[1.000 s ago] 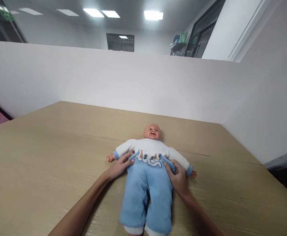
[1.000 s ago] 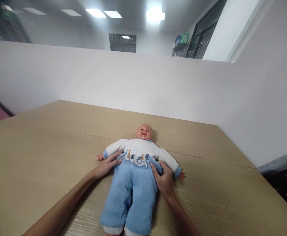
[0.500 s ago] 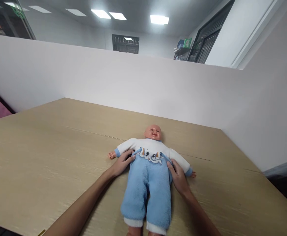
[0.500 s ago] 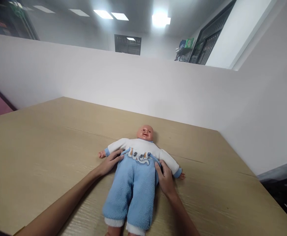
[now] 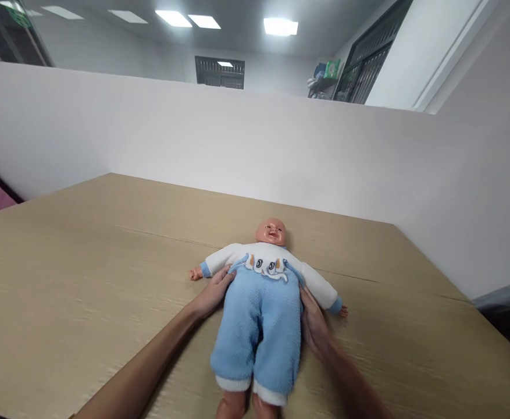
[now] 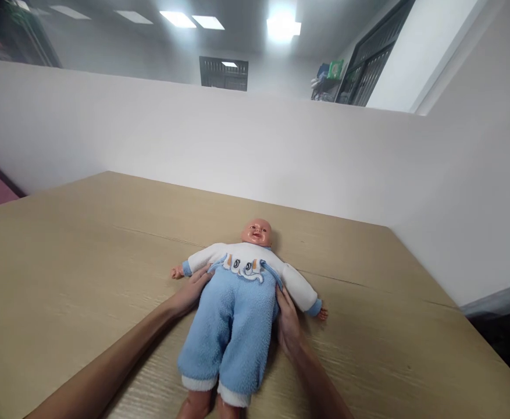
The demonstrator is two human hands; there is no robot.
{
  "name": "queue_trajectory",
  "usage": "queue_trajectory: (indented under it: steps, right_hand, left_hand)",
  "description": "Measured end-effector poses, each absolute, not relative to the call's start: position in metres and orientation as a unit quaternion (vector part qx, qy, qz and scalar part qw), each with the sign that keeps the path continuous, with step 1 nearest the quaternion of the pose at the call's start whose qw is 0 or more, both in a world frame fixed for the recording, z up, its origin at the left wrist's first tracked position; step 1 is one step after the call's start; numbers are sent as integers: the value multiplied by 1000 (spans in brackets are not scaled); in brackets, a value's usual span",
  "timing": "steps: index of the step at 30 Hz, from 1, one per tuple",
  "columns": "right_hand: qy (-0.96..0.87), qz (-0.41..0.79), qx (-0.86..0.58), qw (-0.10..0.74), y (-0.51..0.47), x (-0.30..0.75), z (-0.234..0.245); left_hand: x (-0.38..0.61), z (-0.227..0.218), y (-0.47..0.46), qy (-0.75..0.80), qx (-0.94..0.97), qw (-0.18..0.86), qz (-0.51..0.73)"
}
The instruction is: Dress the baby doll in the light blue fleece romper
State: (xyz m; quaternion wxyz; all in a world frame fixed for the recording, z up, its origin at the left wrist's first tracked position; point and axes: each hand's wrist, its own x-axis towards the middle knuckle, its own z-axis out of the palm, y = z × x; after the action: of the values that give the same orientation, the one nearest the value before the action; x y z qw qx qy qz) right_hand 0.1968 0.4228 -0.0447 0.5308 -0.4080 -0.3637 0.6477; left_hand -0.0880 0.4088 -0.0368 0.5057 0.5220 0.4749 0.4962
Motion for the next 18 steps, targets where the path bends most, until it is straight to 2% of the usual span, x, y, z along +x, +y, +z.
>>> queue_trajectory:
  steps: [4, 9, 13, 18]
  right_hand:
    - [-367, 646, -445, 500, 424, 199, -46]
    - [-412, 614, -426, 521, 427, 201, -48]
    - [-449, 620, -401, 503, 430, 205, -50]
    - [-487, 588, -384, 520, 427, 213, -52]
  left_hand:
    - [-82, -40, 408, 449, 456, 579, 505]
    - [-83, -38, 406, 439, 475, 588, 486]
    - [-87, -37, 408, 397, 482, 609, 489]
    - [-97, -33, 412, 433, 513, 537, 510]
